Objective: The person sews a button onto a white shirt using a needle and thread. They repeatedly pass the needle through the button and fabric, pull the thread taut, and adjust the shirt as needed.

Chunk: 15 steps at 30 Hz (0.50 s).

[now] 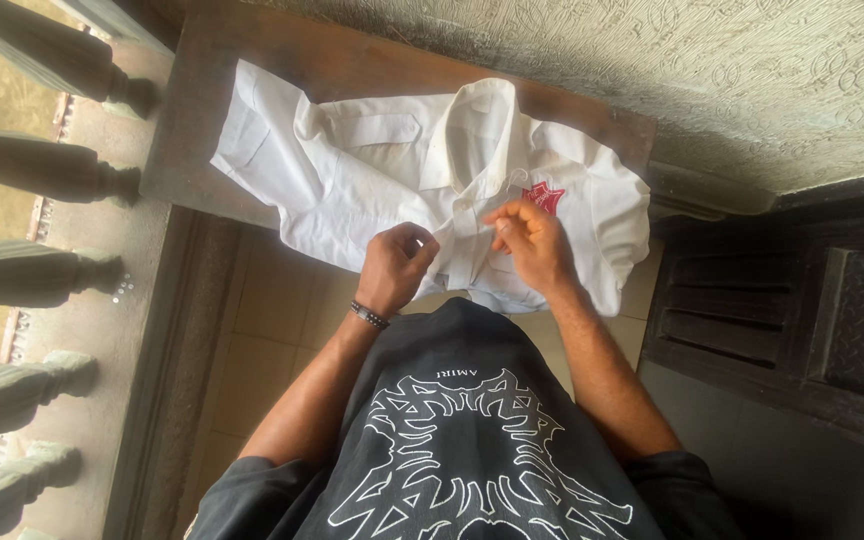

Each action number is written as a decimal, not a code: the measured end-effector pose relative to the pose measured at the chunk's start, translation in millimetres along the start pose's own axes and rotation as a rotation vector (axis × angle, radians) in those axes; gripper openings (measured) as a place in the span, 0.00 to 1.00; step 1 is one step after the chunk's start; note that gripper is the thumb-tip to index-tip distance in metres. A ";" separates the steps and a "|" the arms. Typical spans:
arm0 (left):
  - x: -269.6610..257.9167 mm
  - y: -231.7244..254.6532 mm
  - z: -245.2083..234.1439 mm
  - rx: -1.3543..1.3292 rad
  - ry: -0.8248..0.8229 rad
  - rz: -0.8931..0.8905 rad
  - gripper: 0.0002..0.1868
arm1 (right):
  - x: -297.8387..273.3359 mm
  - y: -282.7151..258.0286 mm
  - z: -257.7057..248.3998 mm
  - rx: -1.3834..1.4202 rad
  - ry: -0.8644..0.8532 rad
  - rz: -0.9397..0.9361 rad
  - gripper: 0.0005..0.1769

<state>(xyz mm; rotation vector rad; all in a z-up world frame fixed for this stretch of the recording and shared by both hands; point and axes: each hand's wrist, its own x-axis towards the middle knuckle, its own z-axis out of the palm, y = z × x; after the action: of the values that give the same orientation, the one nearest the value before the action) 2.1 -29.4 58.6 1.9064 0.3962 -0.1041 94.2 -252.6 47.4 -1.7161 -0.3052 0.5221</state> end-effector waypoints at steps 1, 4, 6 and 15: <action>0.8 -0.8 -4.2 -0.113 -0.069 -0.061 0.08 | -1.0 -3.6 6.2 0.031 -0.040 -0.010 0.10; 5.9 -3.6 -15.6 -0.423 -0.260 -0.139 0.08 | 6.3 -12.3 24.5 0.114 -0.265 -0.150 0.18; 6.2 -6.2 -21.0 -0.573 -0.337 -0.151 0.08 | 6.9 -15.3 32.0 -0.061 -0.239 -0.145 0.11; 6.6 -22.2 -24.7 -0.901 -0.162 -0.297 0.11 | -12.7 -22.2 24.6 0.078 -0.299 0.012 0.07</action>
<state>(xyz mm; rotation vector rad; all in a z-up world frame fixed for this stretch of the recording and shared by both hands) -1.7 1.8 46.1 0.9397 0.5045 -0.2302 72.7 -232.9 67.7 -1.5645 -0.4820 0.7914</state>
